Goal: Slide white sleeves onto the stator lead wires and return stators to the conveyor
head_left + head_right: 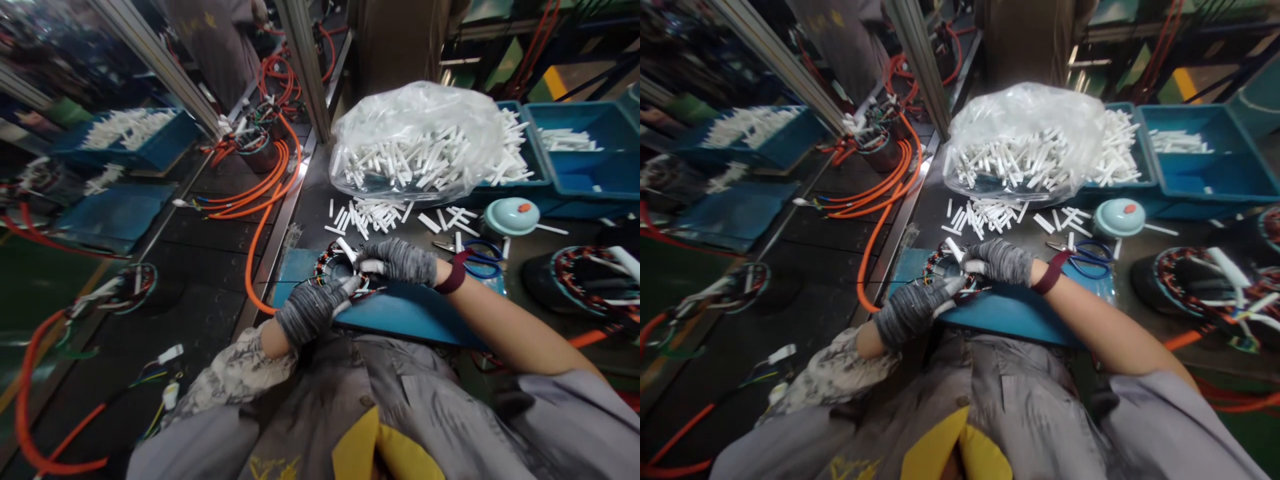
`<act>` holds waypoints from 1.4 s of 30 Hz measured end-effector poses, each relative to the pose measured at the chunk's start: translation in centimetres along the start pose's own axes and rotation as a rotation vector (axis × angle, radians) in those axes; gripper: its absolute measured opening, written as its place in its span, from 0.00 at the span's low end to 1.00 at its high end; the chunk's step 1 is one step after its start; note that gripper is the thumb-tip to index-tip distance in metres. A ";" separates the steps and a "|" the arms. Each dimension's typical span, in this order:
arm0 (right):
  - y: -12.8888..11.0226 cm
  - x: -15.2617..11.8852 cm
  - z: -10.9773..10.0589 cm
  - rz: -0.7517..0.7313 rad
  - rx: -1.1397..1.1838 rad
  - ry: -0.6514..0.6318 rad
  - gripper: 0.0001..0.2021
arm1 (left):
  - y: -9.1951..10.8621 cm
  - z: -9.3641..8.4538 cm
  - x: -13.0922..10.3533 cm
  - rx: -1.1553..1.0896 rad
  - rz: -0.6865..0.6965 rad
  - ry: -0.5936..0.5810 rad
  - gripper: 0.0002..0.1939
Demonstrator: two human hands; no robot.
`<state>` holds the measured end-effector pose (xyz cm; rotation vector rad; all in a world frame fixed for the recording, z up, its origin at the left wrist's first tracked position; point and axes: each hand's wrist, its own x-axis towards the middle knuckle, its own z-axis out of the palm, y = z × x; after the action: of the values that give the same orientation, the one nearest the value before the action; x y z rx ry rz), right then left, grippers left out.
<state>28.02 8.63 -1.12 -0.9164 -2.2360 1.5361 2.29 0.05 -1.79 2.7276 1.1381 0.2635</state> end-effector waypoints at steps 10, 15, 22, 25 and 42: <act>5.5 -0.7 -4.0 0.539 -0.735 0.610 0.25 | 1.4 0.2 -0.3 -0.095 -0.092 0.053 0.20; 5.7 -1.5 -3.5 0.466 -0.738 0.673 0.22 | 0.9 0.8 -0.6 0.011 -0.033 0.066 0.21; 1.8 -8.7 3.5 0.181 -0.129 0.807 0.23 | 0.9 1.8 -0.5 0.131 0.054 0.288 0.19; 2.0 -9.1 5.2 0.134 0.106 0.665 0.18 | 0.9 1.9 -0.6 0.149 0.048 0.300 0.18; -0.6 -3.8 6.8 0.122 0.358 0.184 0.35 | 2.9 2.0 -0.5 0.147 -0.203 0.259 0.18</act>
<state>26.96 1.11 -2.81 -1.0472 -1.7327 1.7503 4.41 -2.48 -3.07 2.7312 1.5486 0.5353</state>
